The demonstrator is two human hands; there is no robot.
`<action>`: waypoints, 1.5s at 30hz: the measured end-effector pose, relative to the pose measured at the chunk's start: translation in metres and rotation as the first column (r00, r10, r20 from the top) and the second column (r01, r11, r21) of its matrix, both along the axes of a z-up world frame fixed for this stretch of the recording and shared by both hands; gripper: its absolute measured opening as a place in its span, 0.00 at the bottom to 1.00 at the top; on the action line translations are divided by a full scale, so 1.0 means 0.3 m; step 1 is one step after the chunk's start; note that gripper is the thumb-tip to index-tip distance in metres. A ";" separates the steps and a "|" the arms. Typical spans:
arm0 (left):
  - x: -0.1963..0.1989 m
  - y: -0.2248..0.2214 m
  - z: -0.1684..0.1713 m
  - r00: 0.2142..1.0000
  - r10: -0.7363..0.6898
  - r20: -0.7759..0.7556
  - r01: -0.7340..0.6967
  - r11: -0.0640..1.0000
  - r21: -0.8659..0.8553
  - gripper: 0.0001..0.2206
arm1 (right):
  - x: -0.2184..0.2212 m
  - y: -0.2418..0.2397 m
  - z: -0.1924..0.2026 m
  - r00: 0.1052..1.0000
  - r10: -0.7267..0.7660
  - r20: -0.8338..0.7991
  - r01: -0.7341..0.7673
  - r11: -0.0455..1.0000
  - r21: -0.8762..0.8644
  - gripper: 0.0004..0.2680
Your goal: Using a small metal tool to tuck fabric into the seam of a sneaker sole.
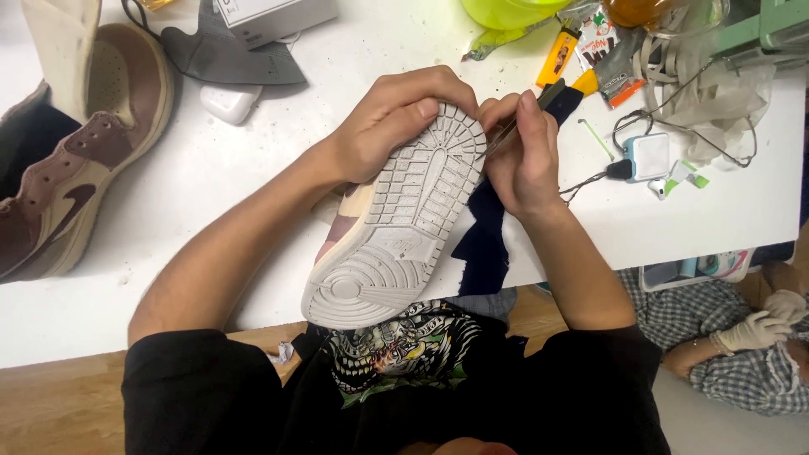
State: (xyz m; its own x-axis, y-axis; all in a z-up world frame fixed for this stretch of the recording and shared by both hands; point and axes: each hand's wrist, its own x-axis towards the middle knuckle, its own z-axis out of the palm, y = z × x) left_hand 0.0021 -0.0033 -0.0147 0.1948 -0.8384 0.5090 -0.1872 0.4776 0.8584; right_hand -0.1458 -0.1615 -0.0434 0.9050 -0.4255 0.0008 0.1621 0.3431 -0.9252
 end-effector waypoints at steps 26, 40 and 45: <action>0.002 -0.013 -0.012 0.988 0.090 -0.122 -0.088 0.996 0.027 0.18 | 0.014 -0.040 -0.038 0.996 0.071 0.060 -0.060 0.983 -0.171 0.19; 0.027 -0.007 -0.008 0.998 0.034 0.061 -0.033 0.999 -0.020 0.21 | -0.082 -0.164 0.062 0.923 -0.182 0.340 0.309 0.878 -0.367 0.14; 0.027 -0.005 0.016 0.998 0.015 0.058 -0.015 1.000 -0.007 0.22 | -0.393 -0.195 0.108 0.937 -0.241 0.252 0.340 0.787 -0.515 0.11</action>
